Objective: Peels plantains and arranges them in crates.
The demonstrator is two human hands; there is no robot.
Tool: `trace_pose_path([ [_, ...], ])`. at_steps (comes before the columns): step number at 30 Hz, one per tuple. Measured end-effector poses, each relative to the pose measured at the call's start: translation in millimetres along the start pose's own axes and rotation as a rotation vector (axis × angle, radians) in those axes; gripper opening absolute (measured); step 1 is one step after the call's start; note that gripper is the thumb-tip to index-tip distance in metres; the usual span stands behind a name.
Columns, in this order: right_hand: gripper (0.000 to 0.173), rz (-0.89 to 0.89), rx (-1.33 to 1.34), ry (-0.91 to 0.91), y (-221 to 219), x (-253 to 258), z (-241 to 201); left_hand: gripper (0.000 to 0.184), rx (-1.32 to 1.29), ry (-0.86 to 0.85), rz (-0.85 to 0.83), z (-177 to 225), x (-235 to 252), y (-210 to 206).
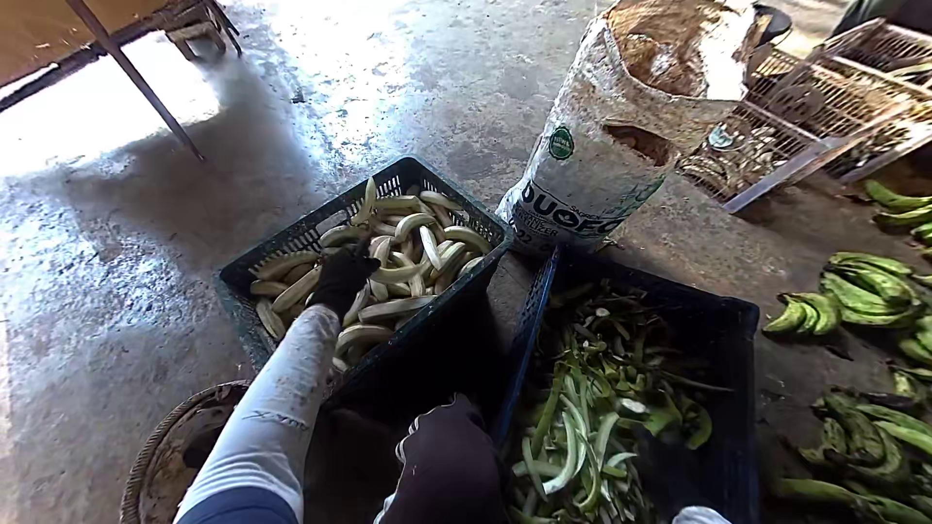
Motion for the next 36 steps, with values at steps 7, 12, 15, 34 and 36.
trace_pose_path([
  [7, 0.061, -0.049, 0.297, 0.171, 29.1, -15.9, 7.8, 0.052, -0.034, 0.032, 0.33, 15.6, -15.0, 99.2],
  [12, 0.068, -0.072, 0.245, 0.205, 26.7, -17.0, 8.5, 0.046, -0.022, -0.037, 0.264, 39.4, 17.2, 99.6],
  [15, 0.067, -0.123, 0.182, 0.197, 7.1, -15.9, -2.1, 0.042, 0.038, -0.074, 0.14, 50.2, 48.9, 69.5],
  [34, 0.072, -0.119, -0.013, 0.088, -16.9, 16.6, -13.6, 0.036, 0.397, -0.058, 0.007, 56.0, 121.7, 15.2],
  [36, 0.07, -0.119, -0.01, 0.083, -16.2, 15.1, -14.6, 0.028, 0.311, -0.156, -0.072, 84.9, 80.2, 20.2],
])
Point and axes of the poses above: each hand's wrist, its own x-axis towards the middle knuckle, its own y-axis out of the back of the hand, z = x × y, the point moved 2 cm from there along x, towards the middle knuckle, and after that the axes turned 9 degrees about -z, right-handed, at the moved point
